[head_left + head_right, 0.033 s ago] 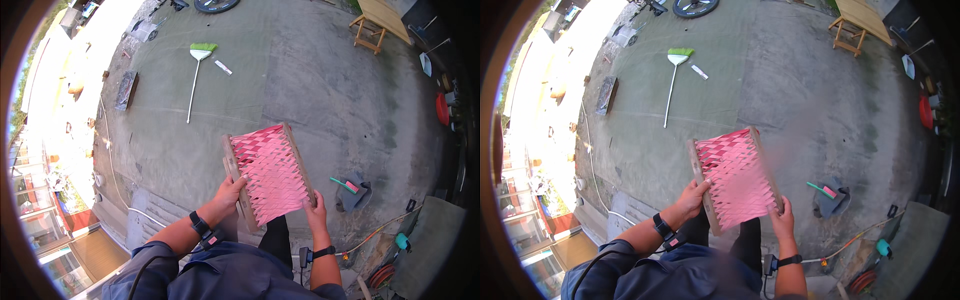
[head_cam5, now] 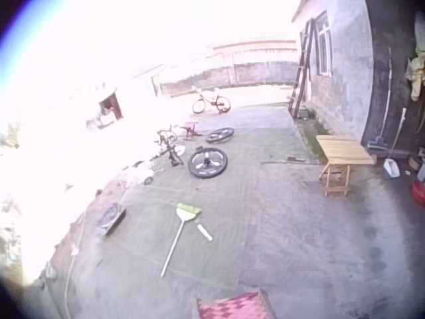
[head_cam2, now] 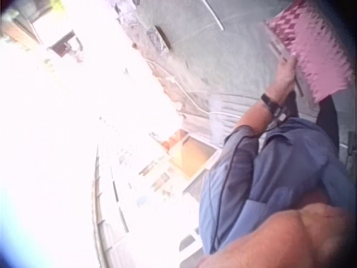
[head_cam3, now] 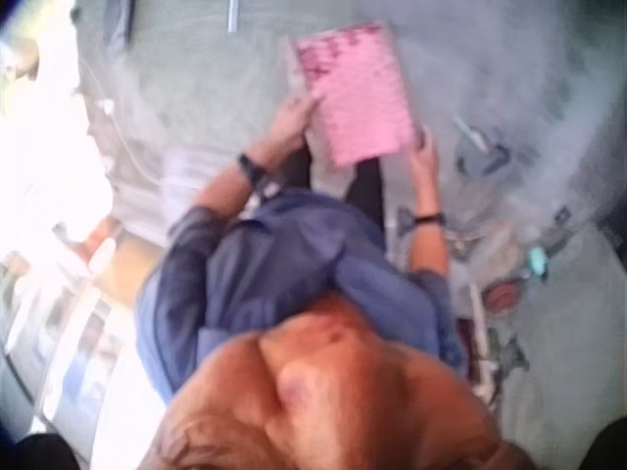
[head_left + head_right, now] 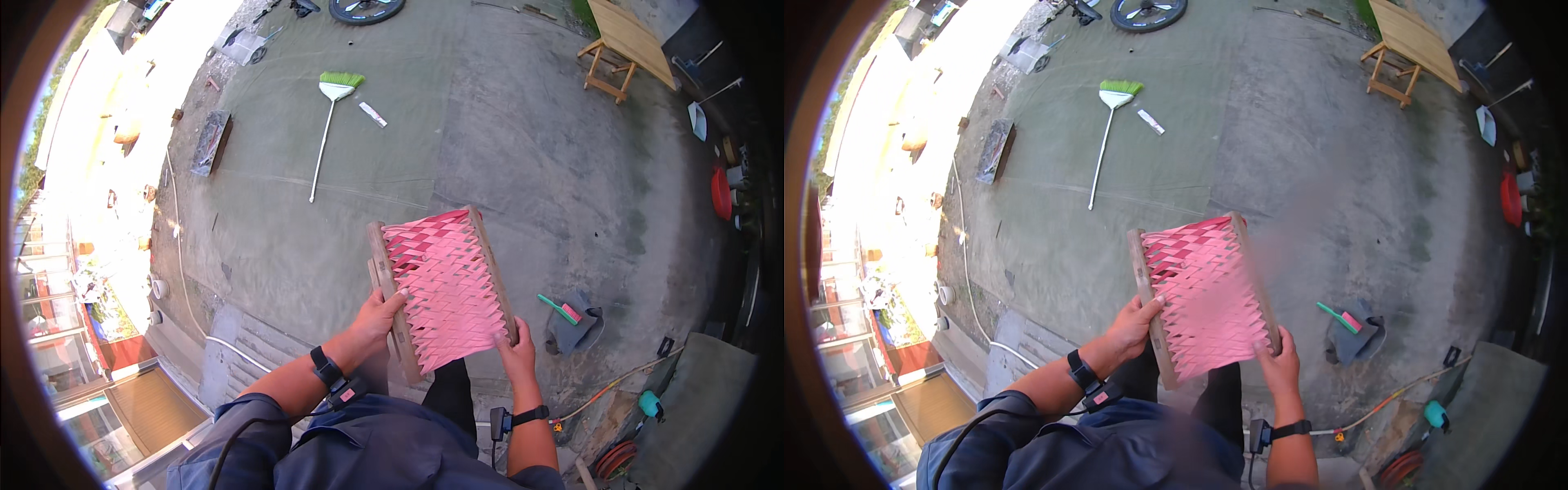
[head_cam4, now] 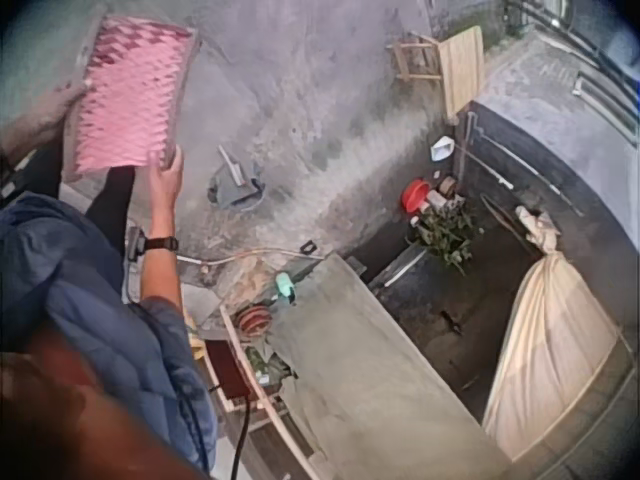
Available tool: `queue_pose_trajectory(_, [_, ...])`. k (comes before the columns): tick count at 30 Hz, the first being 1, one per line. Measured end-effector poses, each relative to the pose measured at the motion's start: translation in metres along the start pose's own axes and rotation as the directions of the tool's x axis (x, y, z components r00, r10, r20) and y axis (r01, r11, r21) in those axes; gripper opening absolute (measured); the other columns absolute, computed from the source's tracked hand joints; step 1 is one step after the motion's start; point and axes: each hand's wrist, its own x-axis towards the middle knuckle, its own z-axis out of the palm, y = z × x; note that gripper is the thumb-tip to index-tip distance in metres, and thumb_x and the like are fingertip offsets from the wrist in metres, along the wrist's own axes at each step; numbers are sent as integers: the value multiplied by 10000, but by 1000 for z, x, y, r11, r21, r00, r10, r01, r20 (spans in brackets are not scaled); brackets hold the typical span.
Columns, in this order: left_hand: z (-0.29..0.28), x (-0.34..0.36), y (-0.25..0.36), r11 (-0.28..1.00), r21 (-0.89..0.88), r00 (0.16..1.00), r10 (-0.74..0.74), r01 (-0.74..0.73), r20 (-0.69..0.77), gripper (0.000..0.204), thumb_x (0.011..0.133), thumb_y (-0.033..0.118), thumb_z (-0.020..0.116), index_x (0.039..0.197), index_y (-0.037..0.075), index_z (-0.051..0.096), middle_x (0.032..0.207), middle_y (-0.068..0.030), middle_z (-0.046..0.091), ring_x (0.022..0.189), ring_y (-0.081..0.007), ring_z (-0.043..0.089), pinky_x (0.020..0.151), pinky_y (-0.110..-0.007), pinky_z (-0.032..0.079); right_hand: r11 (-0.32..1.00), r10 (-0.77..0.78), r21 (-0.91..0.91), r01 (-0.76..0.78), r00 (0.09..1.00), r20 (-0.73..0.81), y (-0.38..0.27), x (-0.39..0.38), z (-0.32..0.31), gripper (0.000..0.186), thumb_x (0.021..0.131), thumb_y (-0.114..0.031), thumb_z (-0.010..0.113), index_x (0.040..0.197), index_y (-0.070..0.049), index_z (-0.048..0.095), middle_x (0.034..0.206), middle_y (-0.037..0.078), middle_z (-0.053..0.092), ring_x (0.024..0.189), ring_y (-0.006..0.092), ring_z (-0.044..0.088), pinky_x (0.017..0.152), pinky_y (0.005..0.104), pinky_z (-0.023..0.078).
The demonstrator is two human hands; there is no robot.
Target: The person walks into a courtyard and installs a rear wheel onto a bicycle frame by hand.
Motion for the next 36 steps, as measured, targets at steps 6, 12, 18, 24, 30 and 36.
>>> queue_pose_trajectory(6, [-71, -48, 96, 998, -44, 992, 52, -47, 111, 345, 957, 233, 617, 1233, 59, 503, 1052, -27, 598, 948, -133, 579, 840, -312, 499, 821, 312, 260, -508, 781, 542, -135, 13, 33, 305, 869, -296, 734, 1013, -61, 602, 820, -17, 604, 667, 68, 542, 565, 218, 448])
queue_pose_trajectory(12, [-152, -82, 179, 989, -99, 986, 125, -114, 111, 348, 949, 265, 631, 1204, 62, 507, 1015, -16, 545, 924, -123, 533, 825, -325, 477, 932, 31, 273, -237, 804, 593, -286, 8, 152, 308, 879, -285, 710, 1043, -43, 614, 793, -12, 620, 651, 81, 570, 548, 243, 468])
queue_pose_trajectory(18, [-207, -93, 205, 957, -247, 988, 144, -152, -48, 402, 912, 222, 684, 1225, 72, 480, 1045, -13, 558, 923, -119, 532, 822, -321, 486, 968, -189, 249, 30, 743, 642, -368, 41, 257, 313, 891, -290, 676, 1023, -13, 615, 783, 40, 636, 645, 99, 591, 583, 271, 488])
queue_pose_trajectory(24, [-251, -50, 299, 943, -232, 933, 154, -237, -325, 259, 926, 225, 651, 1124, 96, 546, 896, 6, 623, 710, -109, 607, 533, -271, 489, 980, -197, 105, 170, 740, 643, -442, 111, 326, 419, 871, -399, 664, 1032, -14, 622, 783, 76, 633, 638, 124, 596, 584, 291, 495])
queue_pose_trajectory(30, [-305, 15, 400, 960, -63, 818, 196, -272, -541, 171, 913, 205, 647, 1039, 103, 593, 833, -23, 659, 609, -99, 602, 455, -276, 421, 962, -11, -116, 248, 458, 889, -499, 251, 360, 549, 870, -419, 708, 1186, 7, 569, 836, 63, 653, 681, 112, 624, 629, 261, 500])
queue_pose_trajectory(36, [-384, 27, 475, 963, 73, 596, 219, -259, -773, 138, 886, 146, 647, 967, 47, 594, 741, -16, 604, 566, -103, 549, 417, -298, 398, 801, 205, -395, 450, 413, 887, -506, 348, 329, 595, 840, -483, 703, 1223, -39, 599, 956, 126, 689, 882, 203, 658, 785, 326, 515])
